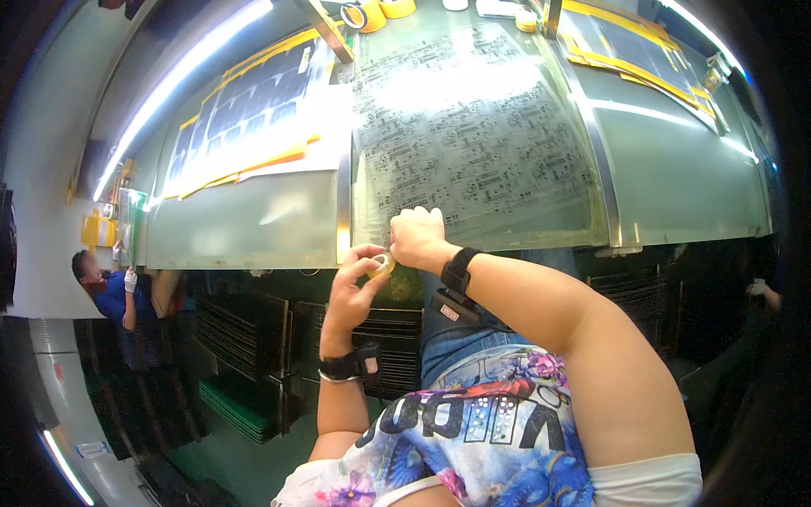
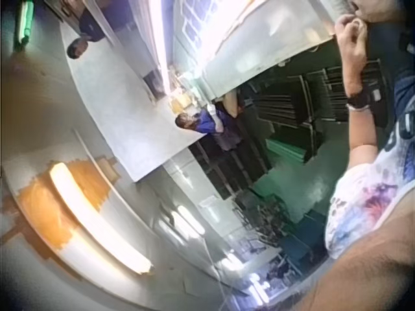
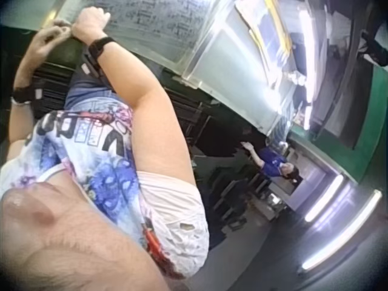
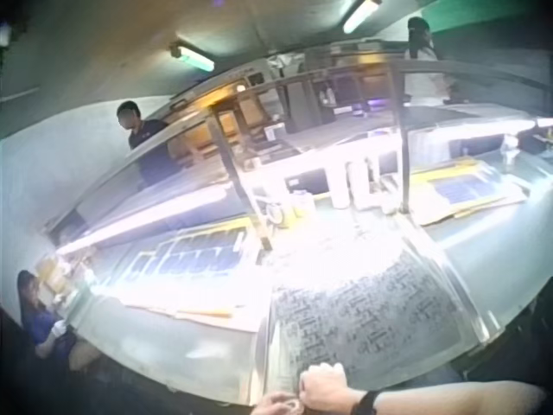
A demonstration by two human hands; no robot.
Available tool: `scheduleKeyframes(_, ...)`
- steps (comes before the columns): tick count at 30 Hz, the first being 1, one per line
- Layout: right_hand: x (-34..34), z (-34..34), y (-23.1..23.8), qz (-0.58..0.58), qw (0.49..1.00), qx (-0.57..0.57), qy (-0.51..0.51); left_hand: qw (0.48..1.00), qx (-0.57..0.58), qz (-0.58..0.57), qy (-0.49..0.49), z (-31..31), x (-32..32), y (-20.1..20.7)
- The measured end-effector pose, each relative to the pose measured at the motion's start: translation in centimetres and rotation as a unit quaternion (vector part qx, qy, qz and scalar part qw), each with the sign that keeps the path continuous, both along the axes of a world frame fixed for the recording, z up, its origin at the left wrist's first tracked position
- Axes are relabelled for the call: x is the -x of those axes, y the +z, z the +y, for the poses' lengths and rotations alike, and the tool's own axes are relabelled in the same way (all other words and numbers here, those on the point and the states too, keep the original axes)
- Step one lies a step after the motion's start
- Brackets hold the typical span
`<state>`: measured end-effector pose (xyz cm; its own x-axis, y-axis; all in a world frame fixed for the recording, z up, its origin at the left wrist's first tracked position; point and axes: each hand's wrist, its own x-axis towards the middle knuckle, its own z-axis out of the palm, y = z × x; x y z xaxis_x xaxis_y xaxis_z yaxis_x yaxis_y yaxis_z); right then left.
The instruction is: Inspecting and sorting patterned transparent sheets and mats at an industrial workstation.
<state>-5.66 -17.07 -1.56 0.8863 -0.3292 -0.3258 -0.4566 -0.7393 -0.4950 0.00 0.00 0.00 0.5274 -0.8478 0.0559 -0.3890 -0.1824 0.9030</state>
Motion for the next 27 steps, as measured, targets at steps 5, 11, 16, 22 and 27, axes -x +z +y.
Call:
scheduleKeyframes(5, 1.3, -0.2, -0.3, -0.079, 0.996, 0.01, 0.033, 0.986, 0.046, 0.133, 0.085, 1.7, 0.6, 0.8)
scheduleKeyframes(11, 3.9, -3.7, -0.1, -0.214, 0.914, -0.344, -0.013, 0.947, 0.083, 0.307, 0.037, 0.9, 1.8, 0.1)
scheduleKeyframes(16, 6.1, -4.2, 0.9, -0.148, 0.815, -0.559, -0.027, 0.946, 0.086, 0.311, 0.002, -1.4, 2.7, 0.4)
scheduleKeyframes(22, 7.8, -5.5, 1.1, -0.154, 0.786, -0.595, -0.064, 0.946, 0.071, 0.312, -0.044, -3.8, 2.9, -0.1)
scheduleKeyframes(27, 9.0, -5.6, 0.0, -0.233, 0.815, -0.512, -0.138, 0.981, 0.017, 0.192, -0.026, -5.8, 3.0, -0.5)
